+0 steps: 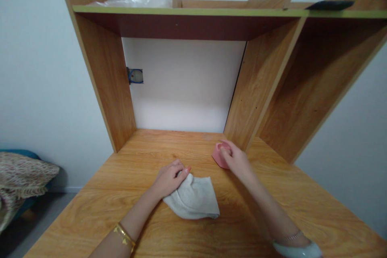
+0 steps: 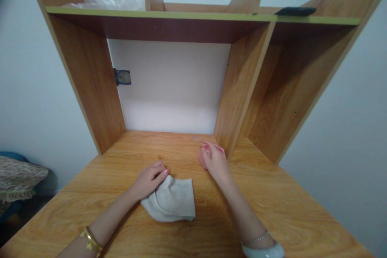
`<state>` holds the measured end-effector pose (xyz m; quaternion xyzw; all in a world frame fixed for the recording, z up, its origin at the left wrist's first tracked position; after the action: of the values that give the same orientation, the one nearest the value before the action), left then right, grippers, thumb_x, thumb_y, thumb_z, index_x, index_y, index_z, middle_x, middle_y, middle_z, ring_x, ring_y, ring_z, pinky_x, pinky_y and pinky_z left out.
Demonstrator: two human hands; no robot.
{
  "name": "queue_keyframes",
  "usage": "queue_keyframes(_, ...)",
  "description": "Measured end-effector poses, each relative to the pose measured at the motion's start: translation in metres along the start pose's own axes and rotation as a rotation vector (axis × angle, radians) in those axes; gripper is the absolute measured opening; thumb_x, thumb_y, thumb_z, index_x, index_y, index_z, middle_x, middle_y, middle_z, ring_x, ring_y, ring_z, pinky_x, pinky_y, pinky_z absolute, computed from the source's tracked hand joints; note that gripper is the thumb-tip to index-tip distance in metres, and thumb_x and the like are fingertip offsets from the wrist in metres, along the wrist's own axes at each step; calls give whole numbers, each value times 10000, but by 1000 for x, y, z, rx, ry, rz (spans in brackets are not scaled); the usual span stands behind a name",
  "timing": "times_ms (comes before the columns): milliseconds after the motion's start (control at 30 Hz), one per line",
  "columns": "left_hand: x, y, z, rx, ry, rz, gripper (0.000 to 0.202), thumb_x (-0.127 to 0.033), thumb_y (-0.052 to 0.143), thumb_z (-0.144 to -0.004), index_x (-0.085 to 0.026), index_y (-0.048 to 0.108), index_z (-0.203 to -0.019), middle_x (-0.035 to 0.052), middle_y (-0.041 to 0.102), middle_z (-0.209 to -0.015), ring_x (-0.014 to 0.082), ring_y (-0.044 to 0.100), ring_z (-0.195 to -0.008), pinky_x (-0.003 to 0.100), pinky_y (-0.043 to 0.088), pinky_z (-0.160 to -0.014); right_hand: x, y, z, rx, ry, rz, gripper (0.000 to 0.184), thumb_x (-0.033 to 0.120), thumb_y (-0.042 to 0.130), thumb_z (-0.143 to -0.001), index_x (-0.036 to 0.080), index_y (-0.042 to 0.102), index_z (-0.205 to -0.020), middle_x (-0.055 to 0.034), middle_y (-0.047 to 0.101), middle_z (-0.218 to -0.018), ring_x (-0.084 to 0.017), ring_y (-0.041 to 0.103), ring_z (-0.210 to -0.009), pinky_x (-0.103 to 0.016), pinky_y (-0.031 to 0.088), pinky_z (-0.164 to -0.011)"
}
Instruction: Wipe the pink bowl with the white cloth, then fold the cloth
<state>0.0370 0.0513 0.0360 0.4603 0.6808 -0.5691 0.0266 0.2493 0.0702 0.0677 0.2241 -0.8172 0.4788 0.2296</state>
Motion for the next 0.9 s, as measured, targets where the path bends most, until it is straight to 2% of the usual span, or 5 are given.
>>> queue_keyframes(133,-4,2,1,38,32,25,327,-412,399,-837,-181,593,-713,18,582,-733,145,519,-689,216,359,-603,40,45,25,352,-181,-276,303,366,426,-793,188,636,-920,-41,646,-752,-178,568,-719,-291,436,-650)
queue_keyframes(233,-2,2,1,28,-7,22,312,-417,408,-833,-188,601,-741,6,597,-705,142,522,-666,210,350,-581,51,60,46,461,-270,-340,291,368,470,-785,187,633,-945,-56,647,-868,-187,546,-812,-316,423,-734)
queue_keyframes(500,-8,2,1,-40,-12,120,278,-409,434,-821,-190,599,-774,0,612,-733,141,536,-715,209,369,-624,44,73,63,578,-285,-432,386,419,432,-821,210,538,-1127,-61,595,-930,-184,515,-893,-326,413,-780)
queue_keyframes(733,4,6,-1,-56,-41,173,260,-388,444,-815,-188,593,-742,4,622,-744,148,542,-745,211,379,-650,46,63,59,552,-316,-370,344,440,422,-822,210,620,-984,-45,575,-805,-178,507,-795,-332,404,-746)
queue_keyframes(900,20,-3,-2,-142,-128,110,270,-410,464,-792,-187,585,-699,4,617,-722,156,543,-724,223,368,-640,45,62,62,588,-334,-388,372,432,471,-799,226,554,-1098,-64,571,-1001,-196,492,-944,-331,394,-809)
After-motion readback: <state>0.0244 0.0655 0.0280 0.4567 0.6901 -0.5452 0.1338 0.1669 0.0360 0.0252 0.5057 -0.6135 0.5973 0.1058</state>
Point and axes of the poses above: each hand's wrist, its own z-axis away from the middle knuckle, its own y-axis out of the palm, x = y × z, the point moved 8 cm from there along -z, towards the middle knuckle
